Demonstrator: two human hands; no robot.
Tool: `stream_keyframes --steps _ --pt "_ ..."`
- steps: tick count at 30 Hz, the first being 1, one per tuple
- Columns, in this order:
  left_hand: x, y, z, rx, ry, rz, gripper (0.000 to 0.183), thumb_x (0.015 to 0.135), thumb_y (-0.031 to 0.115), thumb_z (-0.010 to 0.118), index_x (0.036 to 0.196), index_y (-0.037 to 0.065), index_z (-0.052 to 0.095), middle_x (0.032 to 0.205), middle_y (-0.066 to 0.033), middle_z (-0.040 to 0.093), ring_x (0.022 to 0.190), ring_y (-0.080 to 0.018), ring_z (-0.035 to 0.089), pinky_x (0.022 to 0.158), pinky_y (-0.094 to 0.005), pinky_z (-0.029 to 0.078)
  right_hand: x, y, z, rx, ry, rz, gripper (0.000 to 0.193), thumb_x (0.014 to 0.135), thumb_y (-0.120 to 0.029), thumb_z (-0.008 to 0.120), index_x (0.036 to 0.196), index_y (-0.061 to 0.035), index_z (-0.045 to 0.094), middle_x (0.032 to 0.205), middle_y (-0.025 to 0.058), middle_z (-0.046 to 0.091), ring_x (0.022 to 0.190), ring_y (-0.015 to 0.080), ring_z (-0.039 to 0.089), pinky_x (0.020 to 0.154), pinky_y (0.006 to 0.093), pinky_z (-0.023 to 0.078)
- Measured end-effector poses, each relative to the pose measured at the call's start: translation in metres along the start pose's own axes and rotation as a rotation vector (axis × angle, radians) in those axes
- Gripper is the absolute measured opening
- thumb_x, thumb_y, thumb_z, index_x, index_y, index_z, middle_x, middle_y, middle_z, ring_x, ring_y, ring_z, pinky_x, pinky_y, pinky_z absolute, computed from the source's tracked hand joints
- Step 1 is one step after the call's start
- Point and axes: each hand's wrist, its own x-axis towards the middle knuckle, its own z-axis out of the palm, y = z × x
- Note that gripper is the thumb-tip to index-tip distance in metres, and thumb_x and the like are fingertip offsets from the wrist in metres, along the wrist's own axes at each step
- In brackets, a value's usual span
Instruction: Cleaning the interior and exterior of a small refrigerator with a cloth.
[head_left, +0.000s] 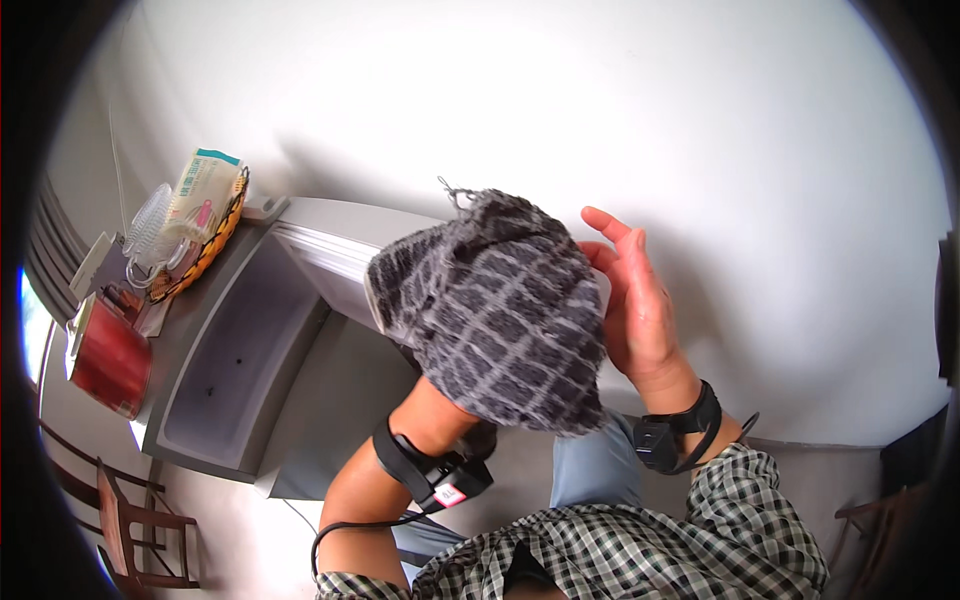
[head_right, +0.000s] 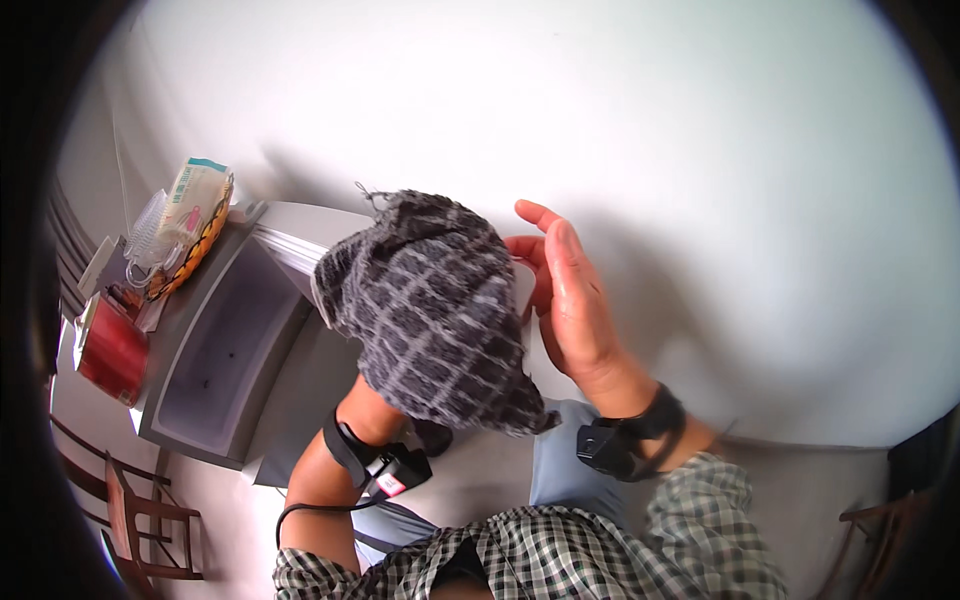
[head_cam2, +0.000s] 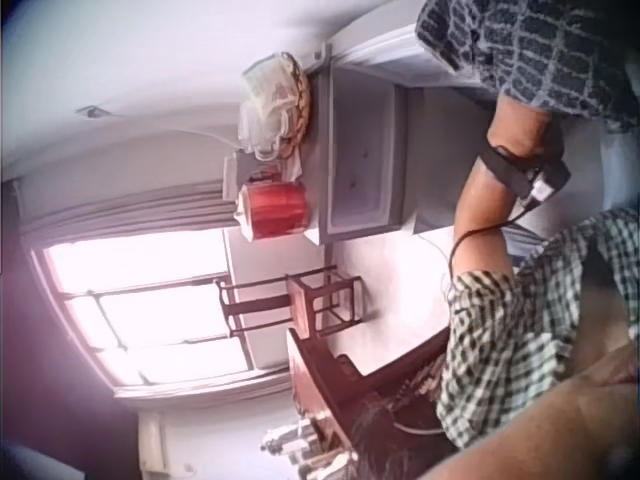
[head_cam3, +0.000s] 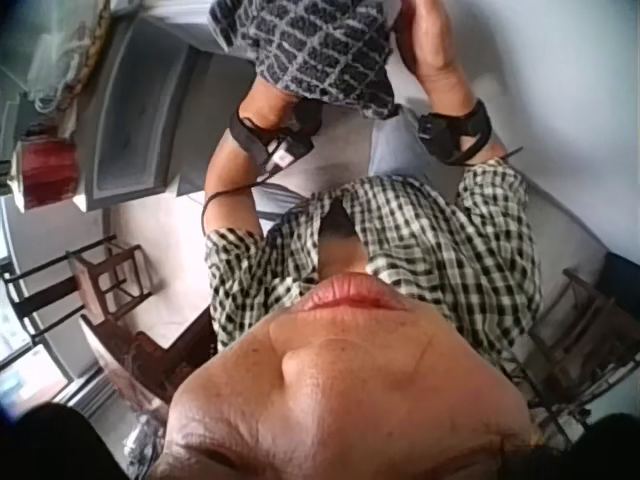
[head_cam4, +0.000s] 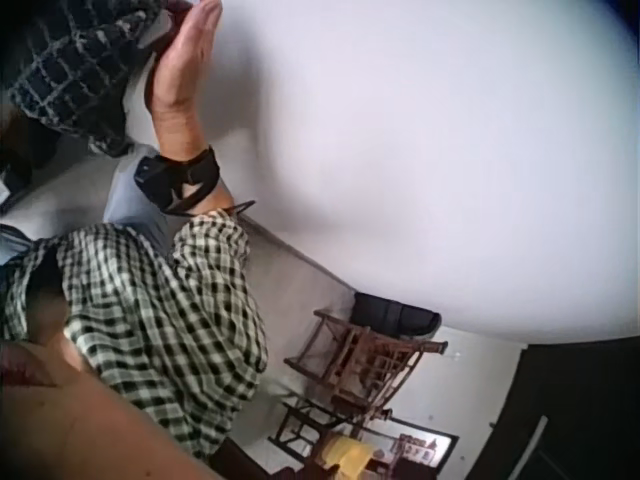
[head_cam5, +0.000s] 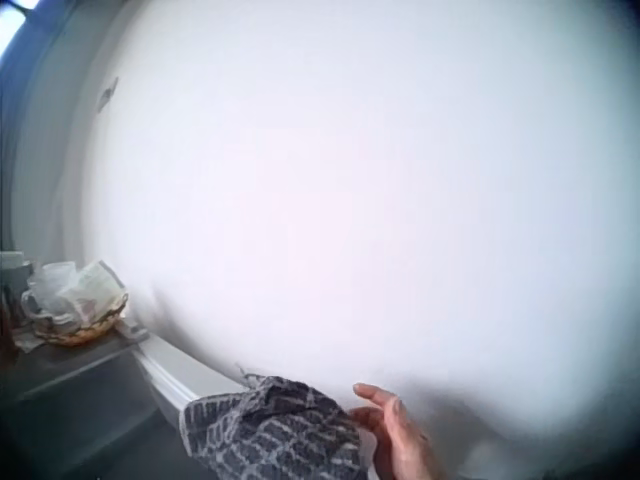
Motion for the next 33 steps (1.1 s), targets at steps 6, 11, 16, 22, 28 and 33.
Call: stream_keyframes --steps 6,11,16,22,28,33 --pt "-0.011 -0.066 -0.047 0.577 0.258 0.198 0.036 0.079 0.019 0.05 0.112 0.005 0.046 0.114 -0.0105 0.046 0.105 -0.0241 0.043 0.092 -0.0358 0.031 -0.004 -0.003 -0.002 0.0 -0.03 -0.055 0.054 0.085 -0.046 0.031 0.117 -0.0025 0.033 0.1 0.0098 0.046 0.082 0.0104 0.045 0.063 0.0197 0.036" --pt "-0.044 -0.09 -0.039 0.135 0.362 -0.108 0.038 0.081 0.012 0.045 0.118 0.003 0.038 0.12 -0.009 0.041 0.108 -0.0202 0.04 0.093 -0.0299 0.031 -0.004 0.009 -0.001 -0.187 -0.1 -0.18 0.051 0.085 -0.041 0.038 0.116 -0.0012 0.033 0.103 0.0096 0.043 0.089 0.0092 0.04 0.078 0.0219 0.032" --pt "-0.021 -0.03 0.01 0.529 0.239 0.086 0.037 0.082 0.016 0.044 0.116 0.005 0.039 0.117 -0.0092 0.041 0.111 -0.0208 0.035 0.096 -0.0306 0.025 -0.003 0.012 -0.002 -0.241 -0.119 -0.287 0.052 0.083 -0.04 0.043 0.115 -0.0002 0.035 0.103 0.009 0.042 0.094 0.0092 0.036 0.083 0.0224 0.029" --pt "-0.03 -0.005 0.032 0.351 -0.147 -0.035 0.037 0.077 0.024 0.051 0.109 0.008 0.044 0.108 -0.0061 0.046 0.103 -0.0224 0.04 0.092 -0.0374 0.028 -0.011 0.015 -0.005 -0.276 -0.185 -0.232 0.056 0.077 -0.047 0.05 0.108 -0.0015 0.042 0.097 0.0019 0.044 0.073 0.0046 0.04 0.067 0.0179 0.034" --pt "-0.029 0.0 0.025 -0.553 -0.212 -0.428 0.038 0.075 0.019 0.056 0.108 0.007 0.044 0.104 -0.0064 0.048 0.096 -0.0189 0.045 0.085 -0.0322 0.035 -0.014 0.018 -0.002 -0.286 -0.14 -0.334 0.058 0.074 -0.05 0.052 0.103 -0.001 0.045 0.095 0.0038 0.045 0.081 0.009 0.042 0.072 0.0209 0.034" --pt "-0.023 0.014 0.015 -0.938 -0.073 -0.405 0.038 0.077 0.022 0.053 0.11 0.006 0.042 0.106 -0.0089 0.047 0.098 -0.0186 0.044 0.086 -0.0308 0.035 -0.019 0.013 -0.002 -0.342 -0.143 -0.424 0.053 0.075 -0.045 0.054 0.103 -0.0004 0.046 0.097 0.0081 0.047 0.09 0.0154 0.043 0.078 0.0254 0.034"
